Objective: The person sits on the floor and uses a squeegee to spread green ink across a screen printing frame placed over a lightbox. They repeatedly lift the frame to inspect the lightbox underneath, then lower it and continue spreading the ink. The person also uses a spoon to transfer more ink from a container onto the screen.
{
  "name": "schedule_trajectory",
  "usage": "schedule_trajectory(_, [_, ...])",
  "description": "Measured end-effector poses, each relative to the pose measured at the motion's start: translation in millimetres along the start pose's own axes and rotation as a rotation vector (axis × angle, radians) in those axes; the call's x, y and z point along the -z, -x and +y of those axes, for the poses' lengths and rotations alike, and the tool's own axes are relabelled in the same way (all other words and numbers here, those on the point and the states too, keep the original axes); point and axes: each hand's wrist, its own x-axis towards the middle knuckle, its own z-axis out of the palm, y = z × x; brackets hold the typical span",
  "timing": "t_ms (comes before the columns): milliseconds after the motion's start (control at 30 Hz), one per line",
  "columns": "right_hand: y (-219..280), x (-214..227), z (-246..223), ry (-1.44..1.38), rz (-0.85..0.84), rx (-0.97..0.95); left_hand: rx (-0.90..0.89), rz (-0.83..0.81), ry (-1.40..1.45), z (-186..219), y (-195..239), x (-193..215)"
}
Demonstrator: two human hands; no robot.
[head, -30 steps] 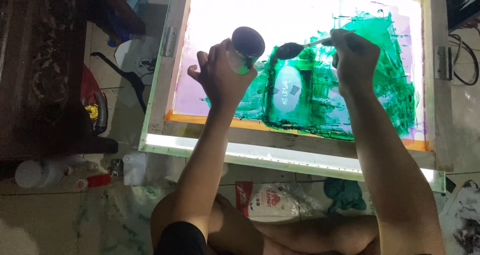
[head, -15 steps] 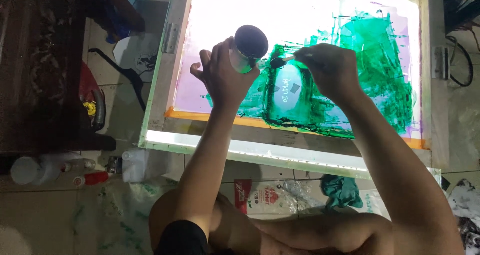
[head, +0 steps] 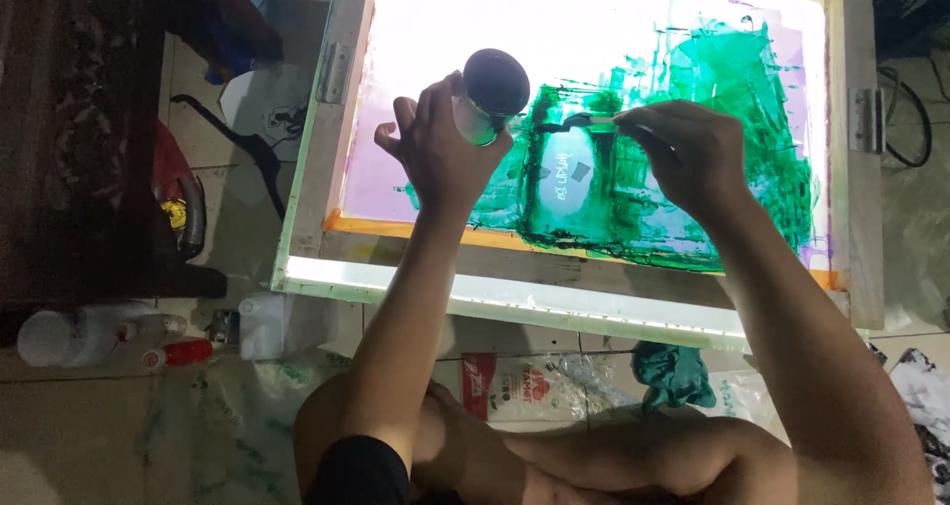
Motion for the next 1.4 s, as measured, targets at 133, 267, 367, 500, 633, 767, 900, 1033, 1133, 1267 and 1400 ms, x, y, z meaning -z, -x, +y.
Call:
schedule_trajectory(133, [9.2, 3.9, 5.6, 0.001, 0.023, 0.028, -0.004, 0.006, 0.007, -0.2, -0.9, 0.2])
schedule_trajectory(267, [18.2, 5.3, 8.3, 0.005, 0.027, 0.014, 0.0, 0.001, 0.004, -0.9, 1.8, -1.3])
schedule_trajectory(367, [22.8, 8.5, 13.9, 0.047, 0.044, 0.009, -0.013, 0.0, 0.009, 1.3, 0.2, -0.3])
schedule_trajectory(500, [25.5, 11.4, 9.5, 0.059, 0.062, 0.008, -0.02, -0.004, 0.007, 1.9, 0.6, 2.2])
schedule_trajectory(633, [30.2, 10.7, 10.7, 0.052, 0.117, 0.039, -0.029, 0.019, 0.018, 0.6, 2.2, 2.3])
schedule_trajectory(767, [28.9, 13.6, 2.5, 0.042, 0.093, 0.003, -0.034, 0.021, 0.014, 1.9, 2.9, 1.3])
schedule_trajectory(900, [30.5, 15.6, 7.0, 0.119, 0.103, 0.043, -0.032, 0.025, 0.025, 1.7, 3.1, 2.2])
schedule_trajectory(1033, [26.3, 17.1, -0.7, 0.11, 0.064, 0.022, -0.033, 0.023, 0.039, 2.0, 3.0, 2.1])
schedule_trajectory(1133, [24.7, 14.9, 2.8, 0.155, 0.083, 0.047, -0.032, 0.018, 0.055, 2.7, 3.2, 2.4])
schedule_trajectory(1267, [16.7, 3.9, -1.1, 0.088, 0.087, 0.032, -0.036, 0.03, 0.028, 0.1, 3.6, 0.3])
schedule_trajectory(1400, [1.6, -9.2, -8.1, 0.098, 0.086, 0.084, -0.025, 0.018, 0.055, -0.8, 4.0, 1.6])
